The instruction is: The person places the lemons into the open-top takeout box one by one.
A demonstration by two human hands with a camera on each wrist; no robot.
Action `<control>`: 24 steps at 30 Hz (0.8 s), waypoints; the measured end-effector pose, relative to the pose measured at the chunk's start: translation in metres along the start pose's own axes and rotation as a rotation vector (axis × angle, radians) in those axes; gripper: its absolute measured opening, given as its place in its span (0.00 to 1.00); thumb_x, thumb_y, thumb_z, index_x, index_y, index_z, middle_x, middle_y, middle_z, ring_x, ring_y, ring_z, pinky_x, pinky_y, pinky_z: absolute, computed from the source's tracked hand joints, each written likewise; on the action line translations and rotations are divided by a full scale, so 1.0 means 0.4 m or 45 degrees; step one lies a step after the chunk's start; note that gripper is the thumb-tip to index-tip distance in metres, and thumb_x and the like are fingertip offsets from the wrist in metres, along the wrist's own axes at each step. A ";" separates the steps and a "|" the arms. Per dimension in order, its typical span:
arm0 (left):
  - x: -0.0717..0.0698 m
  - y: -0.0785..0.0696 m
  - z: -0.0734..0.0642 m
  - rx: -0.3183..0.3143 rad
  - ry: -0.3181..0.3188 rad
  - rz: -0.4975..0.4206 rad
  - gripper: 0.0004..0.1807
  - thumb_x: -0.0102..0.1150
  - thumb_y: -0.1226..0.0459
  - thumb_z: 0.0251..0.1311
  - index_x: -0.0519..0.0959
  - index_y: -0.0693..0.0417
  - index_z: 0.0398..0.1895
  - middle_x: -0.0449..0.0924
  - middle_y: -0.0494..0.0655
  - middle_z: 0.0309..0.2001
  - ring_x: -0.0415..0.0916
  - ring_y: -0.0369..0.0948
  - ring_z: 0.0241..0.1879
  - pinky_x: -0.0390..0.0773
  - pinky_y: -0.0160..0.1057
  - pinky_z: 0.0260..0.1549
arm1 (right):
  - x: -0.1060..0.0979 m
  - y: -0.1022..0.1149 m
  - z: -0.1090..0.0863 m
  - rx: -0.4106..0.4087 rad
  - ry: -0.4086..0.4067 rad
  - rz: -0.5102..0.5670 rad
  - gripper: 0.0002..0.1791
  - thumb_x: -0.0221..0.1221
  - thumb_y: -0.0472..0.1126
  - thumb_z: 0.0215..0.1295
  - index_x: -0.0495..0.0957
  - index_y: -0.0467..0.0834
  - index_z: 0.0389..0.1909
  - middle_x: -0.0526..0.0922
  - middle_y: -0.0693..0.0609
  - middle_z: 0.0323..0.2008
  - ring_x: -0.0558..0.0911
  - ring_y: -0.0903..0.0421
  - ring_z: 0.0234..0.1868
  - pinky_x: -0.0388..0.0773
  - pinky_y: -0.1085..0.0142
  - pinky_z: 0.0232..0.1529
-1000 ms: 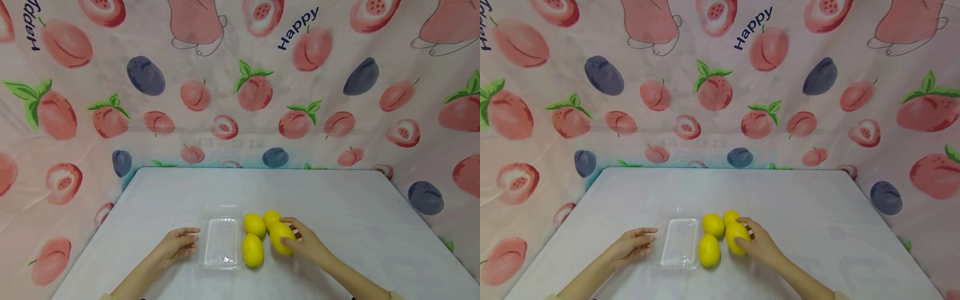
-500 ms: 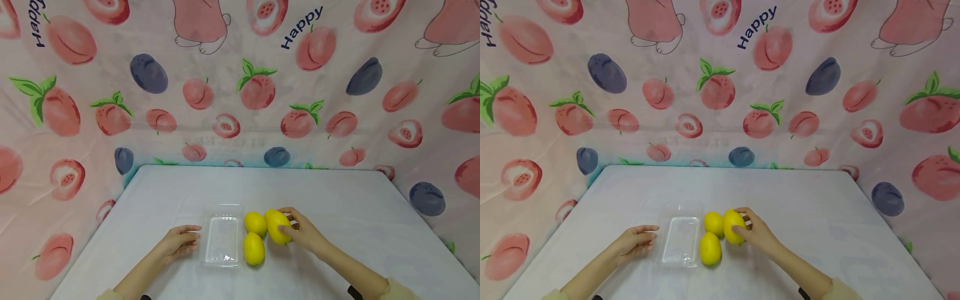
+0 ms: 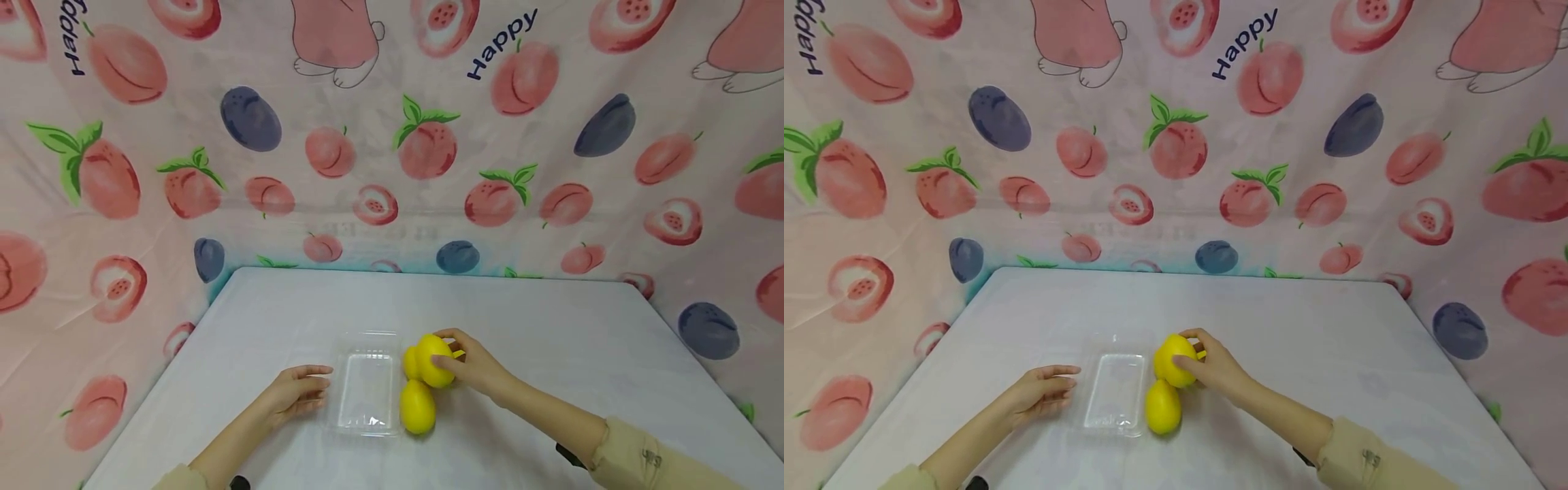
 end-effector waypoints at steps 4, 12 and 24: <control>0.000 0.002 0.002 -0.001 -0.004 0.002 0.24 0.57 0.70 0.60 0.69 0.67 0.59 0.80 0.42 0.29 0.80 0.32 0.25 0.83 0.28 0.31 | 0.013 0.016 0.019 0.023 0.001 0.002 0.26 0.60 0.45 0.62 0.68 0.43 0.59 0.74 0.41 0.48 0.76 0.52 0.43 0.84 0.59 0.42; 0.004 0.005 0.003 0.015 -0.003 0.024 0.25 0.56 0.70 0.59 0.67 0.69 0.60 0.78 0.42 0.28 0.78 0.32 0.26 0.82 0.27 0.29 | 0.043 0.036 0.061 0.055 0.027 0.014 0.26 0.61 0.46 0.62 0.68 0.42 0.59 0.74 0.42 0.46 0.76 0.54 0.39 0.84 0.63 0.38; 0.003 -0.001 0.003 0.006 0.013 0.010 0.27 0.57 0.70 0.60 0.65 0.70 0.62 0.79 0.43 0.28 0.78 0.33 0.27 0.83 0.27 0.29 | 0.104 0.064 0.119 0.110 0.095 0.087 0.26 0.61 0.45 0.62 0.67 0.42 0.59 0.73 0.40 0.46 0.79 0.52 0.35 0.85 0.60 0.37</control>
Point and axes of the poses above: each hand's wrist, its own z-axis towards the middle knuckle, its own x-axis out of the palm, y = z × x, the point moved 4 cm from there along z, towards the middle knuckle
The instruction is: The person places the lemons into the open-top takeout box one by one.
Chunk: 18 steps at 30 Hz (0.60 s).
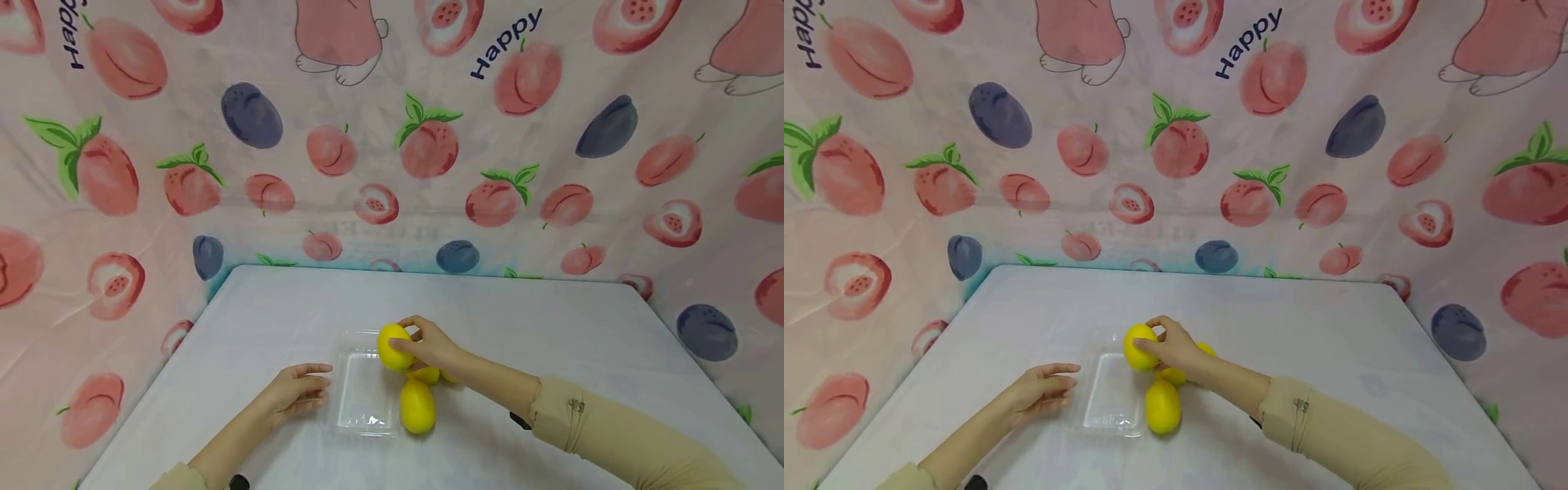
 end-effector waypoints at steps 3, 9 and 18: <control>0.001 0.000 0.001 -0.005 -0.015 0.003 0.27 0.57 0.70 0.60 0.65 0.70 0.62 0.78 0.43 0.28 0.77 0.32 0.26 0.82 0.27 0.29 | 0.020 0.002 0.013 0.017 0.018 0.010 0.27 0.61 0.45 0.62 0.67 0.42 0.59 0.73 0.40 0.46 0.79 0.52 0.36 0.85 0.60 0.37; 0.001 0.003 0.005 -0.019 -0.046 0.007 0.26 0.58 0.70 0.59 0.67 0.68 0.60 0.78 0.44 0.28 0.77 0.33 0.26 0.83 0.28 0.29 | 0.057 0.010 0.038 0.015 0.073 0.014 0.28 0.62 0.44 0.61 0.67 0.41 0.61 0.74 0.39 0.47 0.78 0.52 0.37 0.85 0.56 0.40; 0.001 -0.001 0.005 -0.022 -0.041 0.003 0.25 0.57 0.70 0.60 0.67 0.69 0.60 0.78 0.44 0.27 0.77 0.33 0.25 0.83 0.28 0.29 | 0.102 0.015 0.066 0.018 0.088 0.004 0.29 0.62 0.46 0.60 0.67 0.39 0.59 0.74 0.38 0.48 0.78 0.51 0.36 0.85 0.56 0.41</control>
Point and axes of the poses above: each hand's wrist, its own z-axis towards the middle knuckle, its own x-axis out of the palm, y = z × x, the point moved 4 cm from there along z, towards the middle knuckle
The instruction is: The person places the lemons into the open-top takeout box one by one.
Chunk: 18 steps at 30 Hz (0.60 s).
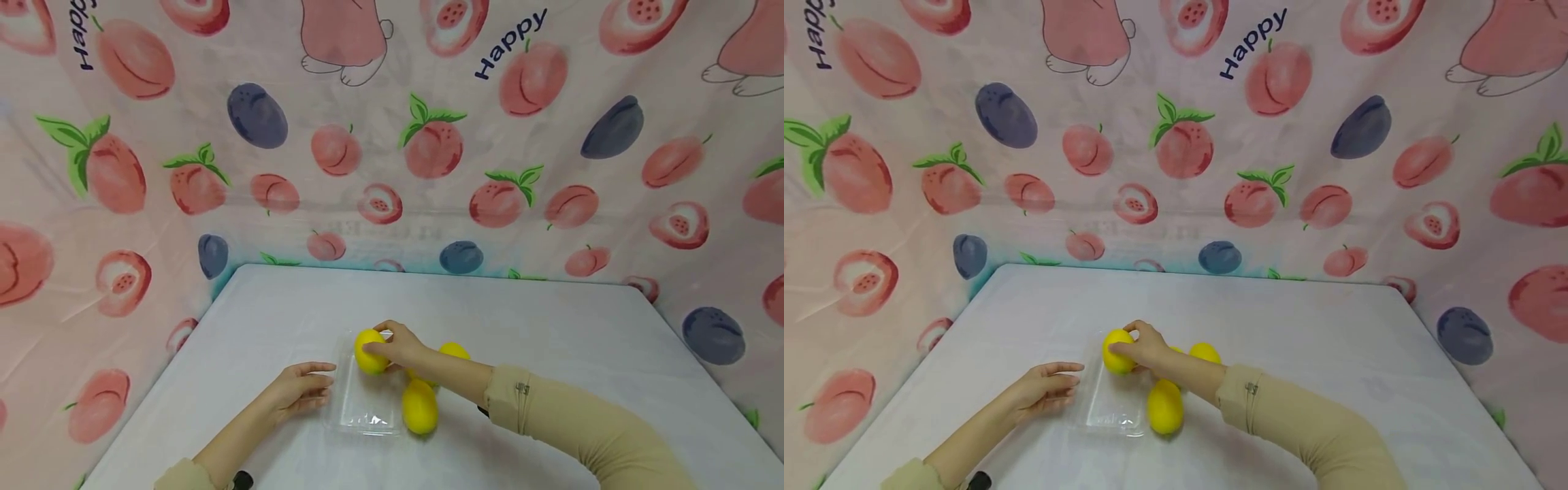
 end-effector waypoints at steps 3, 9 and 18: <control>-0.001 -0.004 -0.001 -0.005 -0.003 0.015 0.25 0.57 0.70 0.60 0.67 0.69 0.60 0.77 0.44 0.27 0.76 0.33 0.25 0.83 0.28 0.28 | 0.012 0.003 0.007 0.006 -0.026 0.015 0.29 0.63 0.46 0.60 0.67 0.39 0.58 0.74 0.39 0.47 0.78 0.51 0.35 0.85 0.57 0.41; 0.000 -0.010 -0.002 -0.014 -0.032 0.037 0.25 0.58 0.69 0.59 0.68 0.69 0.59 0.76 0.44 0.27 0.76 0.33 0.25 0.83 0.28 0.28 | 0.033 0.005 0.020 0.018 -0.069 0.020 0.27 0.64 0.46 0.59 0.69 0.38 0.55 0.74 0.42 0.41 0.77 0.53 0.31 0.85 0.62 0.35; 0.003 -0.004 -0.004 -0.022 -0.057 0.045 0.24 0.58 0.69 0.59 0.69 0.68 0.59 0.77 0.44 0.27 0.77 0.33 0.25 0.84 0.30 0.29 | 0.067 0.000 0.037 0.063 -0.091 -0.007 0.28 0.65 0.47 0.57 0.70 0.40 0.55 0.74 0.42 0.47 0.76 0.54 0.32 0.85 0.59 0.35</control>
Point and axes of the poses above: each hand's wrist, its own z-axis towards the middle knuckle, its own x-axis out of the palm, y = z × x, the point moved 4 cm from there along z, towards the middle knuckle
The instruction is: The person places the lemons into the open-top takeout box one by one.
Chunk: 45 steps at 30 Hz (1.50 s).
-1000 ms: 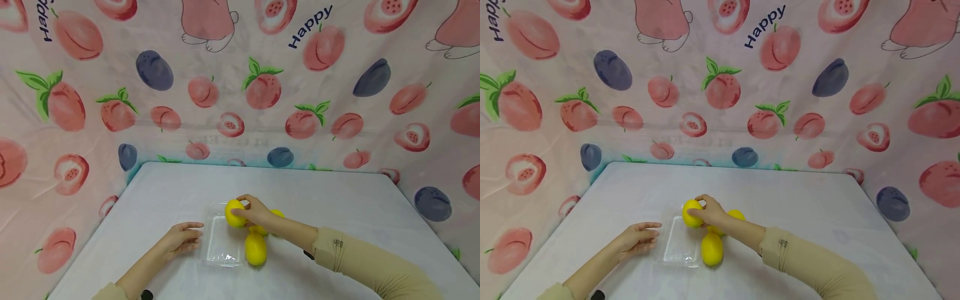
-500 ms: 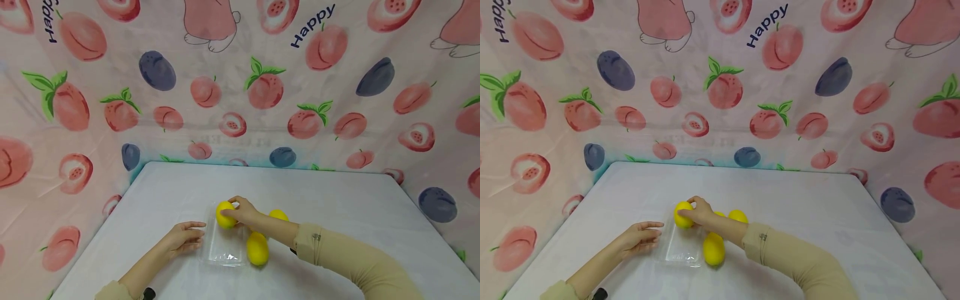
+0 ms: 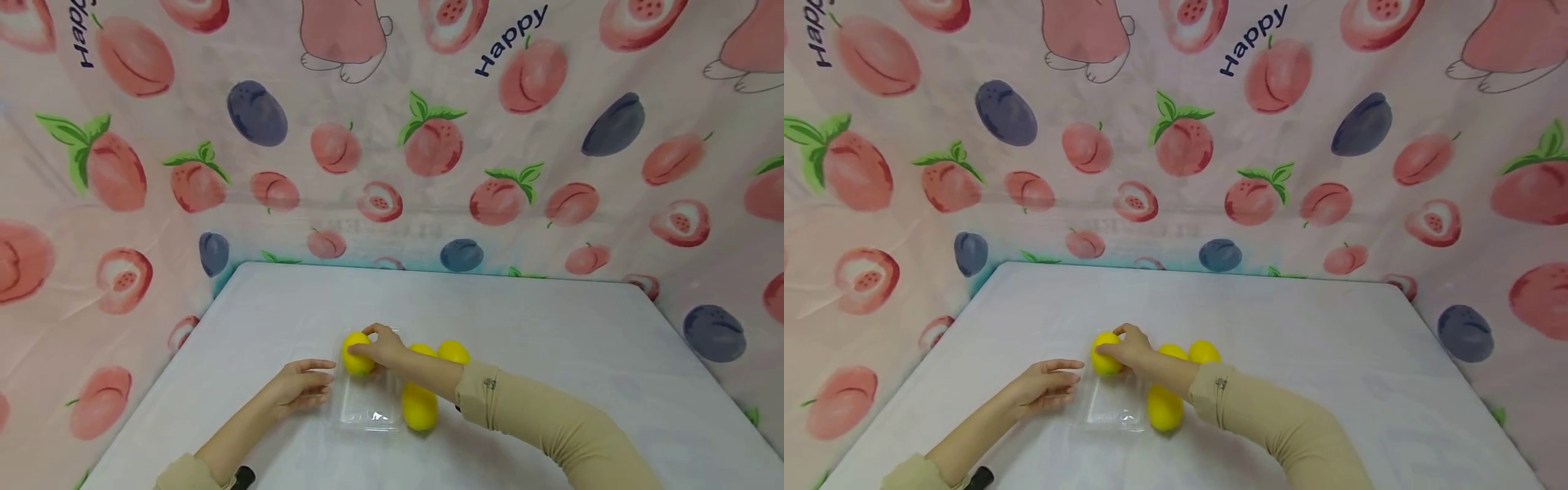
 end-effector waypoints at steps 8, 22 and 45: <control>0.008 -0.005 0.009 0.013 0.027 -0.010 0.24 0.57 0.70 0.60 0.68 0.68 0.59 0.77 0.43 0.27 0.77 0.33 0.25 0.83 0.29 0.28 | -0.004 -0.006 -0.003 0.021 -0.011 -0.014 0.28 0.64 0.45 0.58 0.68 0.38 0.56 0.75 0.41 0.45 0.77 0.53 0.32 0.85 0.59 0.36; 0.008 -0.009 0.005 0.017 -0.017 0.007 0.19 0.58 0.70 0.59 0.72 0.64 0.55 0.78 0.43 0.26 0.77 0.33 0.25 0.83 0.30 0.28 | -0.002 -0.007 -0.014 0.092 0.026 0.031 0.29 0.60 0.41 0.61 0.63 0.39 0.61 0.73 0.40 0.48 0.75 0.54 0.32 0.85 0.61 0.39; 0.003 0.000 0.000 0.007 -0.027 0.030 0.22 0.58 0.69 0.60 0.71 0.66 0.58 0.77 0.44 0.28 0.76 0.34 0.26 0.84 0.30 0.28 | -0.019 -0.001 -0.042 0.015 0.041 -0.007 0.26 0.60 0.41 0.61 0.66 0.40 0.60 0.73 0.42 0.45 0.72 0.53 0.36 0.82 0.60 0.41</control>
Point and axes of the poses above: each hand's wrist, its own z-axis towards the middle knuckle, its own x-axis out of the palm, y = z × x, the point moved 4 cm from there along z, towards the middle knuckle
